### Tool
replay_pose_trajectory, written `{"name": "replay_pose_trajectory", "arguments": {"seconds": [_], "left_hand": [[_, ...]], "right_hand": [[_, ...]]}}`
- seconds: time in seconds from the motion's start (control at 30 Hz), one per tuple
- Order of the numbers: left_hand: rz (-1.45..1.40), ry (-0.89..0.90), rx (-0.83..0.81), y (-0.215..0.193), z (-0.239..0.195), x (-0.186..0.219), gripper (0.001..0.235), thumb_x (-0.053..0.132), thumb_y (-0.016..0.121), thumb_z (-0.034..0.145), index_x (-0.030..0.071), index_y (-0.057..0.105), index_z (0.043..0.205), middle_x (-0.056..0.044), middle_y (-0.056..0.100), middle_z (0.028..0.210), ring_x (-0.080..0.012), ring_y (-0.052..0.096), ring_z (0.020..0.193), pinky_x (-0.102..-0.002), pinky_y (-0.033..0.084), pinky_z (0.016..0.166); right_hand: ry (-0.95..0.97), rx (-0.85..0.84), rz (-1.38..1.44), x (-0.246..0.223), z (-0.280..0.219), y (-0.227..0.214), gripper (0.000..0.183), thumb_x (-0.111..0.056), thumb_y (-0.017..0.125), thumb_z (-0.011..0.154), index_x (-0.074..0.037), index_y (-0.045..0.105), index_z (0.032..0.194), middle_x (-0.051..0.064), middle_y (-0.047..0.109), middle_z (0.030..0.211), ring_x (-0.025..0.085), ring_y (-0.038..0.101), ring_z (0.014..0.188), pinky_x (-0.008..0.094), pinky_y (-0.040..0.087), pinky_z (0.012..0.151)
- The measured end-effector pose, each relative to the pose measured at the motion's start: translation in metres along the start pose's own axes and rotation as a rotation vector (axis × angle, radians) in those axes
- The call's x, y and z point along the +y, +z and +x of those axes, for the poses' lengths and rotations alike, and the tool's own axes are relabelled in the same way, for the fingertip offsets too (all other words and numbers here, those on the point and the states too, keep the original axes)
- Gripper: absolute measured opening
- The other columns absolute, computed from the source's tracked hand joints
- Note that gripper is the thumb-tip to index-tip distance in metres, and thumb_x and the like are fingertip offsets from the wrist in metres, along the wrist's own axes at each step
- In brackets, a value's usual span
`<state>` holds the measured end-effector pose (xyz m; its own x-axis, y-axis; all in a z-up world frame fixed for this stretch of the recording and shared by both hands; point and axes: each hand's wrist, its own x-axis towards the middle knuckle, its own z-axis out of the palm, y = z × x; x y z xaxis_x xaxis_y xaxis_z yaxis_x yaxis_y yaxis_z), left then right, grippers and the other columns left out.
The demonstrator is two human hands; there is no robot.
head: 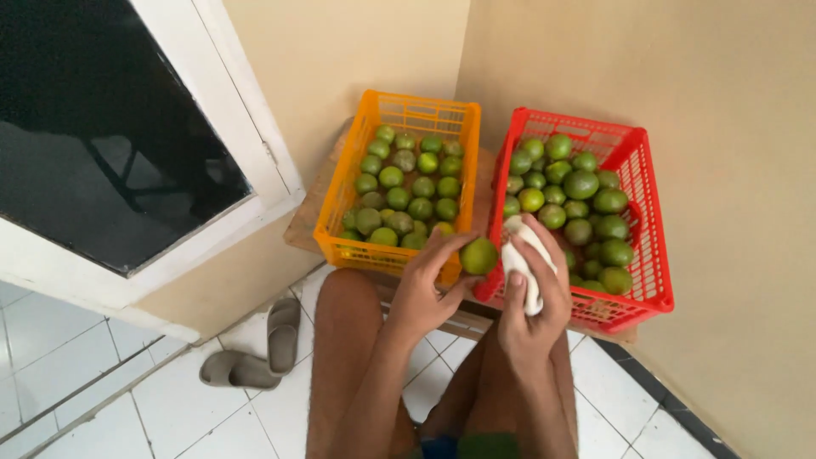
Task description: The person sits and wipes green limes with a white cloth. They pick limes from a yellow crate, wipe them, and place them into a red crate, repeating the process for several limes.
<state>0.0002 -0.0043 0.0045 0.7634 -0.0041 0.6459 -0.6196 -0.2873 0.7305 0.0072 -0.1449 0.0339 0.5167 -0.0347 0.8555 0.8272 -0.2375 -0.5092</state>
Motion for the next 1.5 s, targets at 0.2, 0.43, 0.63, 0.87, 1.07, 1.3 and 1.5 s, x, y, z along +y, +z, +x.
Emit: {"name": "replay_pose_trajectory", "arguments": {"seconds": [0.2,0.43,0.63,0.87,1.07,1.3,1.5], "left_hand": [[0.212,0.082,-0.065,-0.001,-0.002,0.000,0.054,0.004,0.075,0.090,0.008,0.058,0.142,-0.014,0.066,0.135,-0.0309,0.063,0.127,-0.060,0.022,0.125],[0.017,0.021,0.024,-0.005,-0.004,0.005,0.054,0.001,0.072,0.092,0.015,0.060,0.143,-0.008,0.068,0.132,-0.0300,0.062,0.125,-0.056,0.026,0.124],[-0.105,0.071,0.041,-0.019,-0.003,0.027,0.054,0.007,0.076,0.091,0.013,0.061,0.142,-0.009,0.069,0.131,-0.0302,0.064,0.125,-0.058,0.033,0.122],[0.196,0.010,-0.098,-0.006,-0.002,-0.004,0.053,0.009,0.072,0.093,0.008,0.054,0.144,-0.015,0.067,0.132,-0.0356,0.063,0.124,-0.056,0.038,0.118],[0.115,-0.080,-0.149,-0.014,-0.002,0.010,0.052,0.006,0.066,0.095,0.009,0.053,0.145,-0.016,0.065,0.133,-0.0351,0.063,0.124,-0.051,0.048,0.105],[-0.033,-0.006,-0.077,-0.030,0.001,0.026,0.053,0.006,0.072,0.095,0.011,0.057,0.146,-0.015,0.067,0.133,-0.0365,0.063,0.126,-0.056,0.042,0.115],[0.162,-0.119,-0.089,0.006,-0.007,-0.010,0.052,0.006,0.071,0.092,0.012,0.060,0.142,-0.013,0.070,0.123,-0.0346,0.068,0.116,-0.055,0.052,0.104]], "right_hand": [[0.113,-0.053,0.075,0.018,-0.011,0.014,0.032,-0.016,0.046,0.108,0.005,0.064,0.125,0.032,0.062,0.132,0.049,0.060,0.125,0.063,0.043,0.107],[-0.102,-0.020,-0.067,0.008,-0.008,0.002,0.035,-0.027,0.052,0.106,0.000,0.070,0.118,0.031,0.062,0.134,0.048,0.065,0.122,0.055,0.050,0.105],[-0.043,-0.063,-0.168,0.026,-0.004,0.002,0.024,-0.004,0.053,0.105,0.002,0.068,0.123,0.030,0.065,0.129,0.053,0.064,0.117,0.059,0.051,0.097],[-0.130,-0.067,0.064,-0.006,-0.004,-0.004,0.037,-0.025,0.044,0.110,0.006,0.064,0.115,0.036,0.062,0.126,0.051,0.067,0.118,0.056,0.056,0.098],[-0.334,-0.141,0.011,0.016,-0.003,-0.001,0.028,-0.016,0.048,0.108,0.007,0.063,0.112,0.038,0.061,0.121,0.054,0.065,0.114,0.066,0.056,0.101],[-0.127,-0.086,-0.240,0.058,-0.002,-0.027,0.024,-0.007,0.051,0.110,0.004,0.068,0.123,0.030,0.064,0.130,0.051,0.064,0.118,0.059,0.049,0.101],[-0.181,-0.168,0.030,-0.015,0.002,0.004,0.030,-0.022,0.051,0.106,-0.001,0.072,0.110,0.029,0.065,0.128,0.054,0.062,0.124,0.064,0.047,0.105]]}}
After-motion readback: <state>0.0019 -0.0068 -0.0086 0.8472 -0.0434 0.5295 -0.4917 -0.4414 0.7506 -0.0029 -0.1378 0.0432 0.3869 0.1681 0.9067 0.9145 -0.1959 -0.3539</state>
